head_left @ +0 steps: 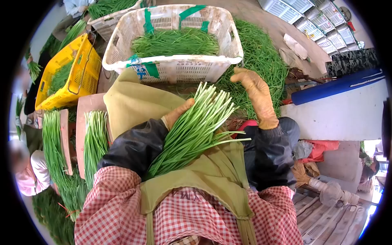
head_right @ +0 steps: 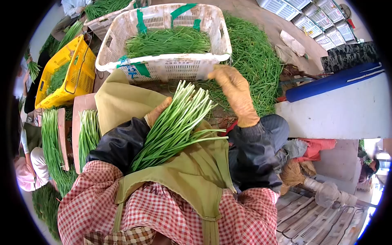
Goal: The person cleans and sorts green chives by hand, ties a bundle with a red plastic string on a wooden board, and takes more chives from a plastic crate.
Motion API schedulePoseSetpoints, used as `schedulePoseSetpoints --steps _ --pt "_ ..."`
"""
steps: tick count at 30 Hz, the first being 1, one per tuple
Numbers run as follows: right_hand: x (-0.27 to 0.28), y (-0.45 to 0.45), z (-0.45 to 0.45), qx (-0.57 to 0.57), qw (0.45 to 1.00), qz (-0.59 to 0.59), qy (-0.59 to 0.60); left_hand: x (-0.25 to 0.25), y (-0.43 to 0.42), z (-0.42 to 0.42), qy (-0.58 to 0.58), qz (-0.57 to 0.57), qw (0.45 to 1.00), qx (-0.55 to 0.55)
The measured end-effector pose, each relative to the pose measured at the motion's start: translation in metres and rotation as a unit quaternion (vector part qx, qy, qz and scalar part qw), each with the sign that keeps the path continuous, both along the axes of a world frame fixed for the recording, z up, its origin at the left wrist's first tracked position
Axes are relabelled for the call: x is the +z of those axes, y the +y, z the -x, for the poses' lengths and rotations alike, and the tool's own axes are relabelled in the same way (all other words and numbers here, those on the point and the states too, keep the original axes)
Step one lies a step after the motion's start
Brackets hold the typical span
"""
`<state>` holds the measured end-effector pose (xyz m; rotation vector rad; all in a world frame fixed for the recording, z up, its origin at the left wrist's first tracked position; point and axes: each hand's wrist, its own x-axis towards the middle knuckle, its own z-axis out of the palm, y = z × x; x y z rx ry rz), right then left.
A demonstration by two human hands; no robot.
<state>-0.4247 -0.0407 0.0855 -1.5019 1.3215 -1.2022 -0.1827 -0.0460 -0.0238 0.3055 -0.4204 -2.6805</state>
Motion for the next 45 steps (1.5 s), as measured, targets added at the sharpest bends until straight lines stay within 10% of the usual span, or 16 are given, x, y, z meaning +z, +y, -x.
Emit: schedulePoseSetpoints --steps 5,20,23,29,34,45 --pt "-0.014 0.015 -0.031 0.070 0.936 0.092 0.334 -0.005 -0.004 -0.002 0.025 -0.047 0.997 -0.051" --pt "-0.054 0.000 -0.033 0.078 0.982 -0.157 0.063 -0.011 -0.003 -0.008 -0.045 -0.054 0.994 -0.083" --pt "-0.043 0.004 -0.027 0.101 0.988 -0.051 0.101 -0.008 -0.003 -0.006 -0.030 -0.030 0.997 -0.058" --pt "-0.056 0.069 0.053 -0.144 0.941 -0.113 -0.283 -0.018 -0.008 -0.012 0.027 -0.039 0.999 -0.019" --pt "-0.092 0.169 0.014 0.029 0.856 -0.222 -0.467 -0.017 -0.010 -0.010 -0.019 -0.016 1.000 0.004" --pt "-0.045 0.048 -0.058 0.029 0.901 -0.147 -0.408 0.021 0.008 -0.011 -0.109 -0.011 0.990 -0.089"
